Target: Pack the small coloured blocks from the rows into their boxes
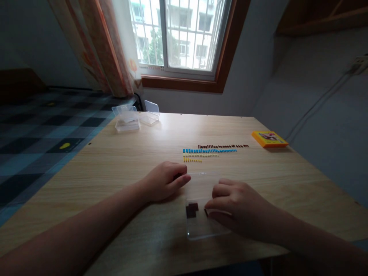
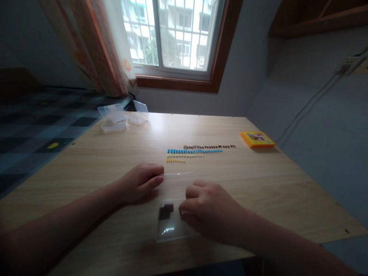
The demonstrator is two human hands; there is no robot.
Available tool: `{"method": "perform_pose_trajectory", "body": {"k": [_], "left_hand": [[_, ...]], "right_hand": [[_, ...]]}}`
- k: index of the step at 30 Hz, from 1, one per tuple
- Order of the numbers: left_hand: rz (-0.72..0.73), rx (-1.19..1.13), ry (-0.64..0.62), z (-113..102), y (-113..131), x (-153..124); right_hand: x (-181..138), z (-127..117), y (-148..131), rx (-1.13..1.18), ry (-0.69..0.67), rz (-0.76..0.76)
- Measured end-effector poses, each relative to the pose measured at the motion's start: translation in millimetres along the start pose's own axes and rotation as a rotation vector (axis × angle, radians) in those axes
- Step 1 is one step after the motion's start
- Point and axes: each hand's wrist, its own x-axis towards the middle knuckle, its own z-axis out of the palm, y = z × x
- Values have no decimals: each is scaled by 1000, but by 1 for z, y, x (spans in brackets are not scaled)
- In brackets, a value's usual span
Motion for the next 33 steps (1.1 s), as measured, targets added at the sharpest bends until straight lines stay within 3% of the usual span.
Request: {"method": "perform_pose_trajectory", "body": {"k": [8, 23, 33], "left_hand": [[-9, 26, 6, -1, 0, 0], [2, 114, -7, 0, 5, -1], [-7, 109, -20, 3, 4, -1]], "right_hand": [[1, -3, 15, -35, -58, -247], [4, 5, 11, -43, -31, -273], [3, 8, 9, -115, -7, -188]]}}
